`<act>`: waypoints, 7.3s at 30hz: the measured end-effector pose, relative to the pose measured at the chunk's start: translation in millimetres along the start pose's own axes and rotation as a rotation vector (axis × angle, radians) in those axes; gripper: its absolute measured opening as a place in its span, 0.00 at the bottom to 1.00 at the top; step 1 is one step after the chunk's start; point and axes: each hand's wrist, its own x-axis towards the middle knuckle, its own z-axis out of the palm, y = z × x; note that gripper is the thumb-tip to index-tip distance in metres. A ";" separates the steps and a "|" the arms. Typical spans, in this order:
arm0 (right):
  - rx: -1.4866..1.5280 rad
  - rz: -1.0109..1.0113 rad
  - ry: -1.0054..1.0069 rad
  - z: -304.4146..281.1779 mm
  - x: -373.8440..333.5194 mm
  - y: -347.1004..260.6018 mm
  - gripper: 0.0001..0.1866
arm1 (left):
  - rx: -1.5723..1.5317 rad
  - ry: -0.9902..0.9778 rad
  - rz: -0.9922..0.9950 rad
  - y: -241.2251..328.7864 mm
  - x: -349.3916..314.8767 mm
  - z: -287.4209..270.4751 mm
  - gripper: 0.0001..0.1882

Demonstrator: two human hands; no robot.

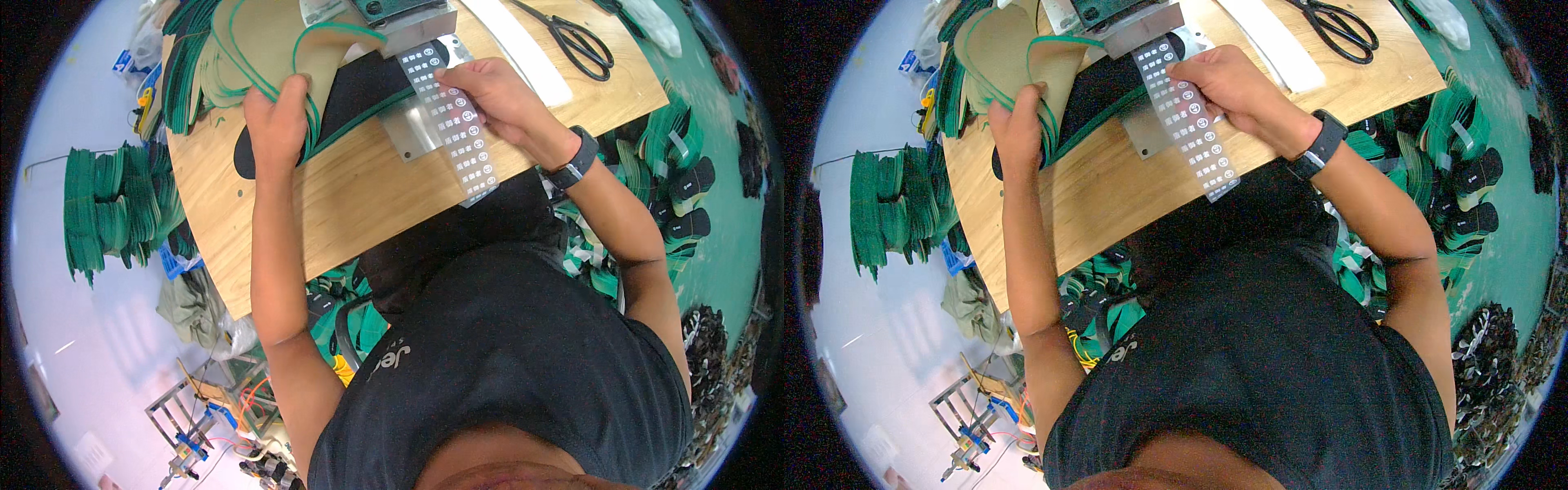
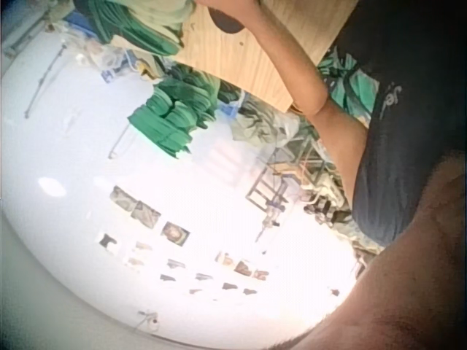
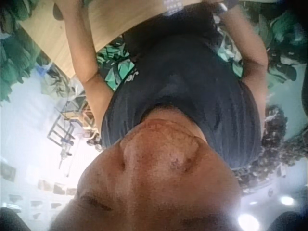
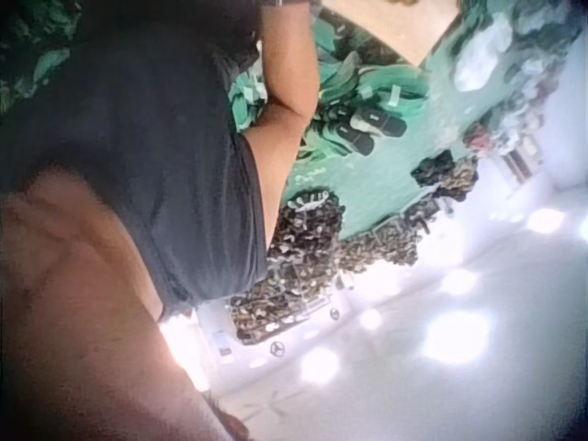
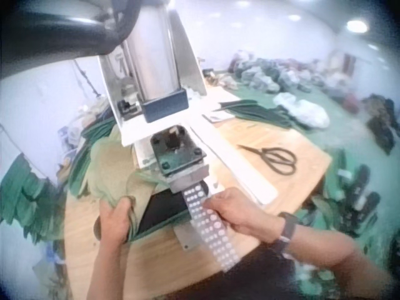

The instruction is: The person applies small circular stickers to a series of shoe insoles at a wooden workstation. They handle the insoles by hand, use scissors to cut the sticker sheet, and place the finished items into a stack.

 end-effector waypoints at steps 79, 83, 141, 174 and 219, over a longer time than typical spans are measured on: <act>-0.174 -0.006 -0.022 0.0 -2.2 4.7 0.17 | 0.461 -0.282 0.161 11.8 -9.3 9.6 0.20; -0.119 0.030 0.037 2.1 -6.5 1.9 0.15 | 0.570 -0.337 0.278 10.9 -9.8 15.3 0.26; -0.152 0.068 -0.022 -0.6 0.9 -2.2 0.14 | 0.508 -0.352 0.267 7.2 -11.0 11.8 0.35; -0.290 0.066 0.006 4.6 4.9 -6.3 0.13 | -0.003 0.010 0.064 5.2 -4.7 -5.5 0.07; 0.469 -0.195 0.209 -37.3 -16.8 0.4 0.11 | -0.004 0.033 0.105 -4.7 -2.5 -20.2 0.09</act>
